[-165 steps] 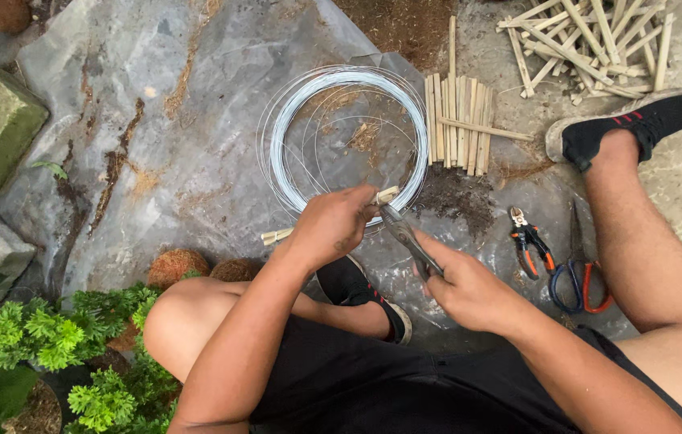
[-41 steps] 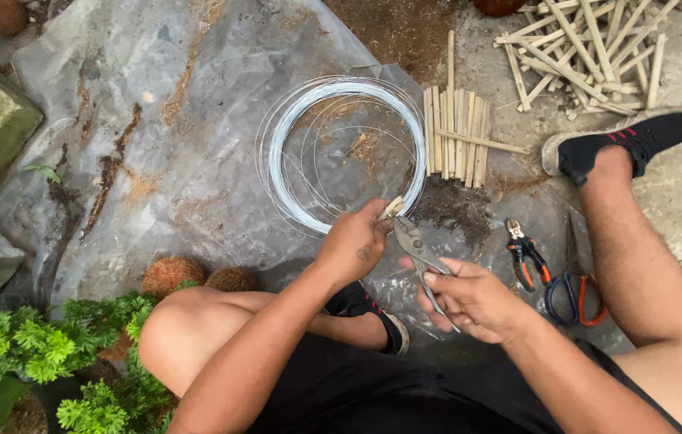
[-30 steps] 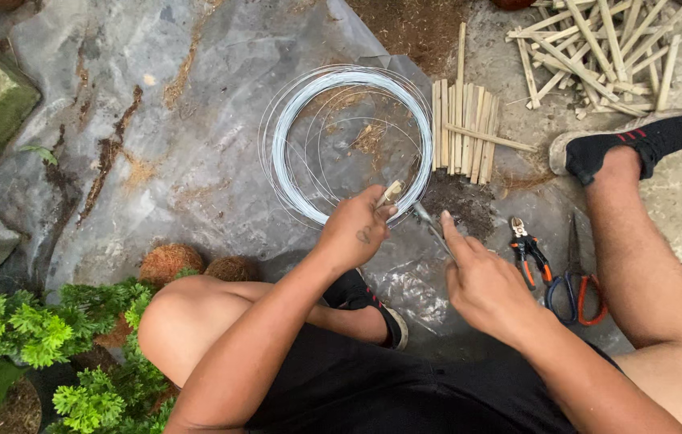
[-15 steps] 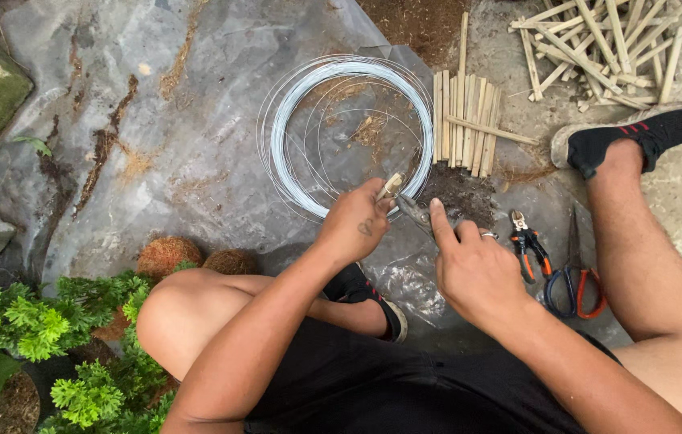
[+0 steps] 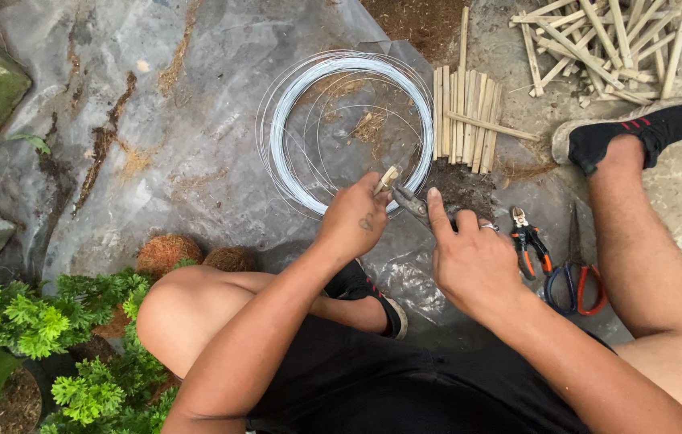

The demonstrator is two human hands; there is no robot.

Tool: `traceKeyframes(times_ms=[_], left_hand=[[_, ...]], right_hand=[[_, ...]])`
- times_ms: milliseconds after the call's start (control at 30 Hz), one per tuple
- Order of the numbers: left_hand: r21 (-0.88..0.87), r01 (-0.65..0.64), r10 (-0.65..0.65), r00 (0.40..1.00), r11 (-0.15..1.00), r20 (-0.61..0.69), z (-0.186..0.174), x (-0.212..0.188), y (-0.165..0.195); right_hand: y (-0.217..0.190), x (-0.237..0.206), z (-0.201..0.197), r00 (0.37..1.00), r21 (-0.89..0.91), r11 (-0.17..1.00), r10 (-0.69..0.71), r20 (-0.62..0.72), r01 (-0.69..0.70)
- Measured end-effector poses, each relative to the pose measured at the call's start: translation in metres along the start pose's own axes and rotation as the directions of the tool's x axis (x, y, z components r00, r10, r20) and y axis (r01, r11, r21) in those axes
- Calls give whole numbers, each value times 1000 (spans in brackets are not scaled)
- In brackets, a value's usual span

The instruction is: The person sits on the ground and cuts bamboo sticks to length with pliers, then joins the cut sticks with wire into a small frame, twisting wire by hand and with pliers to hold the joints together.

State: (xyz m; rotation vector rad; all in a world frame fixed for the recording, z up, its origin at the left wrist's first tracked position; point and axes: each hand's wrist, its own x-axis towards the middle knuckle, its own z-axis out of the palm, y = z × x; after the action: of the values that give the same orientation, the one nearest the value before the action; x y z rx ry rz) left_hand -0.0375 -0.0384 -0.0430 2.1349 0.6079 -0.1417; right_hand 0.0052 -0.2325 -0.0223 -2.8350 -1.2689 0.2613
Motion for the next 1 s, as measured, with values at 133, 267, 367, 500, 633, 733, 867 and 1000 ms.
traceKeyframes(times_ms=[133,267,367,500,633,733,867,1000], left_hand=[[-6,3,-3,1000,1000,-7,1,0,0],[-20,-13,13,1000,1000,-11,1,1,-1],[-12,-18,18,1000,1000,-15,3,2,-5],[34,-63,64,997,997,-31,5,6,-11],[38,-115,117,992,993,-53,1,8,-11],[-54,-127,128,992,990,19,-9,4,-8],[-174,-249,266,961,953,82,-15,-5,-3],[-135,-194,214,965,972,155,-14,-3,2]], right_hand=[[-1,2,0,1000,8,1000,-2,-4,2],[-1,4,0,1000,5,1000,-11,-17,11],[0,3,4,1000,-4,1000,-18,-2,18],[7,5,18,999,43,999,-26,33,25],[28,11,34,994,290,951,-108,-3,105],[47,7,38,938,828,516,-122,326,-221],[64,-8,36,736,620,-400,-418,532,-675],[59,-11,34,771,652,-431,-476,423,-624]])
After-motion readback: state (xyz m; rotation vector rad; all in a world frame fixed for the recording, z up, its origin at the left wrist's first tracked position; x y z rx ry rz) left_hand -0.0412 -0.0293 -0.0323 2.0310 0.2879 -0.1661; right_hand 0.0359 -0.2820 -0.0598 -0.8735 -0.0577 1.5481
